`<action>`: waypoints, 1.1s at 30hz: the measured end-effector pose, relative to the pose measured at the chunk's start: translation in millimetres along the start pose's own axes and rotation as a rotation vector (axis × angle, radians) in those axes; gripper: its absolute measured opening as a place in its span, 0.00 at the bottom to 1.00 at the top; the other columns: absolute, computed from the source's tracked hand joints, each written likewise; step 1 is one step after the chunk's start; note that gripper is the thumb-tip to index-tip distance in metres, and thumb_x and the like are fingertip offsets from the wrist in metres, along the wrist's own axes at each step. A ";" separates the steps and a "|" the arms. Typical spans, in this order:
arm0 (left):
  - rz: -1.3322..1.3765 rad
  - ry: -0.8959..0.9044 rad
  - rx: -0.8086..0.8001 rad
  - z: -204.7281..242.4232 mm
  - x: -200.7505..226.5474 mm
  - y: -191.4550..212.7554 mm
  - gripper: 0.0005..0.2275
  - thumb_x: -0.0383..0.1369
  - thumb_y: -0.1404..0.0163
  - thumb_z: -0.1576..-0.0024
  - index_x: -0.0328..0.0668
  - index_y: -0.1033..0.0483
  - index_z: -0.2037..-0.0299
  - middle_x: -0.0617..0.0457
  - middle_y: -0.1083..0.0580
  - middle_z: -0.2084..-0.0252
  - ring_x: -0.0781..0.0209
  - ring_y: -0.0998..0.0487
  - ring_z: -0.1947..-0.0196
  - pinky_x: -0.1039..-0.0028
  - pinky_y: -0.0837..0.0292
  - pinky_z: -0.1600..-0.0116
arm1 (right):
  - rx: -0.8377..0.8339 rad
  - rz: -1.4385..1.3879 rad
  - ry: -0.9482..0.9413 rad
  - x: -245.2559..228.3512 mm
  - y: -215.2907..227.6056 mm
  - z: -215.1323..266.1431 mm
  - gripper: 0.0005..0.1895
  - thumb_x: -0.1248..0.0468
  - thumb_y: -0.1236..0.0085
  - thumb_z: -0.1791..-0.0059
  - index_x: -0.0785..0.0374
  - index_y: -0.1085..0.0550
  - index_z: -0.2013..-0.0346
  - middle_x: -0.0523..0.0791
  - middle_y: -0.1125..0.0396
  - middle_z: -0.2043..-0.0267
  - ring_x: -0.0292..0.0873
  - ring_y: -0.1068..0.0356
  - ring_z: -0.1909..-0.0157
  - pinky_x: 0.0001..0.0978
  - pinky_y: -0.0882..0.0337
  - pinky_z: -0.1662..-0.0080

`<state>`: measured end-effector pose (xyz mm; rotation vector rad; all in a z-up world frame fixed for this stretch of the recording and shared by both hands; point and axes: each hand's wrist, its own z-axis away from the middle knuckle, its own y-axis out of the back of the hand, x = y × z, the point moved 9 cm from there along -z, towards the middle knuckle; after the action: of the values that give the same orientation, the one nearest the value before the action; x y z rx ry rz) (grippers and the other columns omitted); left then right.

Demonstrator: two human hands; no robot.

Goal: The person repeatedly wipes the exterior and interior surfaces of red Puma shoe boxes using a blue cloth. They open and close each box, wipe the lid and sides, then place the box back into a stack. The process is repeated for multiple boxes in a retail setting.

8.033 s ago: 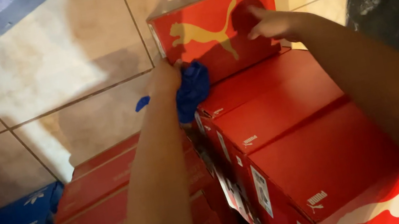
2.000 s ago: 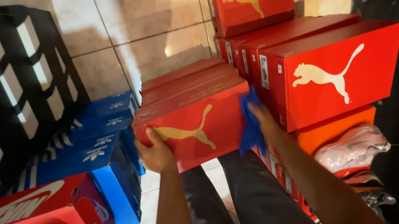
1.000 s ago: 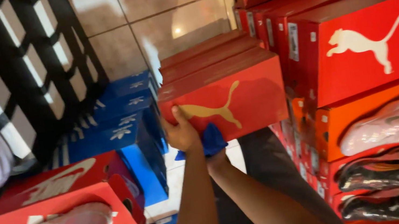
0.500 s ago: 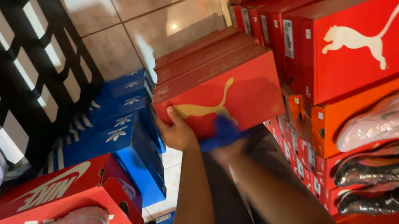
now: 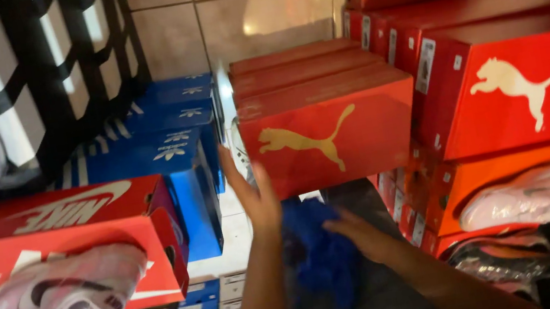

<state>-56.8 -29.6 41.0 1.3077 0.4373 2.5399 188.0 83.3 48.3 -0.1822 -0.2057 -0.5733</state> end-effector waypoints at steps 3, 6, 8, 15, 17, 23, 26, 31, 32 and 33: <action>0.060 -0.337 -0.295 55.1 70.8 9.9 0.35 0.53 0.52 0.38 0.34 0.43 0.28 0.31 0.50 0.24 0.32 0.59 0.23 0.46 0.65 0.24 | 0.071 0.099 0.403 -49.3 16.8 25.4 0.43 0.56 0.41 0.49 0.59 0.49 0.23 0.57 0.55 0.22 0.53 0.54 0.23 0.49 0.56 0.25; -0.106 -0.497 -0.757 109.7 63.0 -27.6 0.46 0.55 0.37 0.56 0.45 0.41 0.27 0.32 0.48 0.24 0.19 0.52 0.27 0.39 0.55 0.27 | -0.038 -0.291 0.279 -18.0 36.1 -6.4 0.27 0.46 0.48 0.48 0.57 0.28 0.39 0.46 0.30 0.40 0.44 0.29 0.45 0.30 0.24 0.61; -0.173 -0.460 -0.514 96.4 35.1 -20.5 0.35 0.23 0.36 0.60 0.55 0.25 0.38 0.43 0.35 0.32 0.30 0.37 0.32 0.48 0.42 0.29 | -0.039 0.005 0.440 -61.9 24.0 10.2 0.29 0.47 0.42 0.50 0.58 0.28 0.38 0.49 0.30 0.39 0.47 0.30 0.41 0.37 0.29 0.50; -0.446 -0.130 0.088 47.8 -34.3 34.3 0.37 0.21 0.41 0.60 0.58 0.29 0.34 0.38 0.36 0.36 0.31 0.38 0.35 0.47 0.42 0.31 | 0.640 1.055 1.227 -210.3 57.1 45.9 0.47 0.51 0.32 0.53 0.68 0.41 0.27 0.65 0.49 0.28 0.68 0.51 0.26 0.61 0.48 0.30; -0.307 -0.147 0.103 43.5 -65.4 10.3 0.29 0.36 0.42 0.43 0.48 0.35 0.30 0.28 0.31 0.42 0.24 0.32 0.38 0.44 0.38 0.34 | 0.777 1.208 0.820 -214.6 76.4 23.0 0.78 0.39 0.28 0.68 0.64 0.70 0.22 0.66 0.83 0.22 0.70 0.85 0.22 0.80 0.66 0.31; -0.217 0.541 -0.001 -52.4 -140.4 -16.7 0.39 0.70 0.60 0.43 0.42 0.27 0.38 0.30 0.26 0.43 0.30 0.28 0.39 0.43 0.39 0.32 | 0.750 1.271 0.737 -218.4 78.6 5.0 0.79 0.41 0.27 0.67 0.65 0.73 0.23 0.68 0.89 0.25 0.71 0.90 0.23 0.80 0.70 0.32; -0.148 0.470 -0.018 -67.2 -46.8 -14.5 0.34 0.64 0.56 0.42 0.48 0.30 0.34 0.35 0.26 0.41 0.30 0.27 0.39 0.42 0.38 0.34 | 0.735 1.324 0.597 -214.9 91.6 -13.3 0.82 0.40 0.27 0.66 0.65 0.80 0.25 0.67 0.96 0.27 0.69 0.96 0.25 0.78 0.71 0.32; 0.000 0.497 -0.038 -42.9 -72.3 -6.6 0.32 0.58 0.51 0.39 0.37 0.30 0.35 0.34 0.29 0.37 0.36 0.31 0.34 0.51 0.38 0.30 | 0.700 1.343 0.514 -212.9 96.0 -20.2 0.81 0.41 0.28 0.63 0.65 0.83 0.26 0.68 0.98 0.28 0.71 0.98 0.26 0.79 0.71 0.32; -0.005 0.522 -0.078 -35.7 -90.0 -4.1 0.33 0.58 0.52 0.38 0.38 0.32 0.33 0.34 0.30 0.35 0.37 0.32 0.33 0.52 0.38 0.30 | 0.706 1.372 0.478 -213.3 95.2 -20.8 0.80 0.40 0.28 0.62 0.65 0.83 0.26 0.69 0.97 0.28 0.71 0.97 0.26 0.78 0.70 0.32; -0.007 0.516 -0.075 -22.7 -92.7 5.2 0.33 0.58 0.52 0.38 0.38 0.32 0.33 0.34 0.30 0.35 0.37 0.32 0.33 0.52 0.38 0.30 | 0.704 1.369 0.484 -215.0 94.7 -20.3 0.80 0.40 0.28 0.62 0.65 0.83 0.26 0.69 0.97 0.28 0.71 0.97 0.26 0.78 0.70 0.32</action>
<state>-23.4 -70.5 -38.7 0.6083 0.4320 2.8394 66.8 268.1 -34.2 0.4930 0.2126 0.8326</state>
